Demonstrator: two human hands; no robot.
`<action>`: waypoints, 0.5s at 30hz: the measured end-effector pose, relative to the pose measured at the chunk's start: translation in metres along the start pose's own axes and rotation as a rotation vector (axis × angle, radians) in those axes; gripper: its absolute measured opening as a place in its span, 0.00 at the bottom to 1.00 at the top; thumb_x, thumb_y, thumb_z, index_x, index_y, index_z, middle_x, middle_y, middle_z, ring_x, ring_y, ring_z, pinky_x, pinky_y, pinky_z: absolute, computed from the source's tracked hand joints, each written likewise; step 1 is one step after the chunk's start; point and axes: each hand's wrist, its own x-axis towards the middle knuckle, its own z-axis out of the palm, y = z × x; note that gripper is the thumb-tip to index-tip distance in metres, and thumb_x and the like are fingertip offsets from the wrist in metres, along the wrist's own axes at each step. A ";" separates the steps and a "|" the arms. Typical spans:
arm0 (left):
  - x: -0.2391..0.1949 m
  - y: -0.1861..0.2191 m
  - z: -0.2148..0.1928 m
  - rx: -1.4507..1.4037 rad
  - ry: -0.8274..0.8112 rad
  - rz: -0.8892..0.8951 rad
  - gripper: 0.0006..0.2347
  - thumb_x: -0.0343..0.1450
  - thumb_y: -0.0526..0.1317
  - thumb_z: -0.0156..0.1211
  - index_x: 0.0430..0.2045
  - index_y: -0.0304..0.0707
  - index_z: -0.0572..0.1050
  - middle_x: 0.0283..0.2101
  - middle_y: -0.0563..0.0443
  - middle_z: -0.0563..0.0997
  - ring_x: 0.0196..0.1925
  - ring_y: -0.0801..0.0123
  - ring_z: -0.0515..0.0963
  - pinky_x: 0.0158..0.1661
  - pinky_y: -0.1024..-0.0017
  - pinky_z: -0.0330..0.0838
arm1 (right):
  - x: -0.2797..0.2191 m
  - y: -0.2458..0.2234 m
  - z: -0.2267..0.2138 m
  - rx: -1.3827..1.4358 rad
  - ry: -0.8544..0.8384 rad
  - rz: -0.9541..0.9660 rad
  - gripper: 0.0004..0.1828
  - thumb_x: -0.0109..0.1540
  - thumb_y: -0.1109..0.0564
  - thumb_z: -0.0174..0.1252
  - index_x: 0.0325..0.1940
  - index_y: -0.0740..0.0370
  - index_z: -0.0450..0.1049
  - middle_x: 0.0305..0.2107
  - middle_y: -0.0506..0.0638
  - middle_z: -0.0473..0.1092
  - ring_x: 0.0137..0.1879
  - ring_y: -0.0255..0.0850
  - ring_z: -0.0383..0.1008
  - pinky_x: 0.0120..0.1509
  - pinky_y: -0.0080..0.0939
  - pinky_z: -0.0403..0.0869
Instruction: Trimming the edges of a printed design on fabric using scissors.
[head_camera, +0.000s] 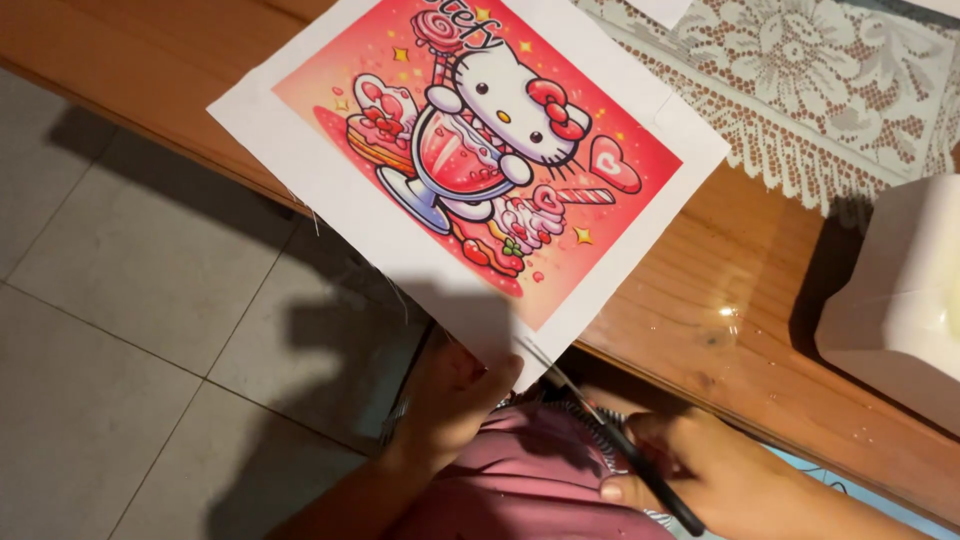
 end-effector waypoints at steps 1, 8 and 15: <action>-0.001 0.003 -0.001 0.110 0.027 -0.014 0.04 0.70 0.41 0.62 0.31 0.43 0.78 0.31 0.62 0.78 0.36 0.80 0.71 0.38 0.74 0.68 | 0.002 -0.003 0.001 -0.032 0.008 -0.033 0.32 0.56 0.26 0.60 0.41 0.55 0.82 0.63 0.26 0.76 0.43 0.24 0.72 0.44 0.32 0.80; 0.000 -0.004 0.000 0.082 0.062 -0.081 0.04 0.68 0.38 0.65 0.31 0.41 0.84 0.34 0.60 0.85 0.38 0.82 0.78 0.39 0.76 0.72 | 0.012 0.009 0.011 -0.192 0.053 0.072 0.29 0.55 0.25 0.67 0.28 0.52 0.77 0.21 0.40 0.69 0.28 0.35 0.62 0.32 0.39 0.70; -0.002 0.004 -0.002 0.155 0.046 -0.198 0.06 0.68 0.40 0.67 0.20 0.43 0.80 0.23 0.64 0.75 0.30 0.84 0.69 0.29 0.76 0.62 | 0.013 0.012 0.011 -0.286 0.065 0.139 0.30 0.53 0.22 0.67 0.27 0.49 0.76 0.17 0.40 0.70 0.25 0.35 0.65 0.32 0.39 0.71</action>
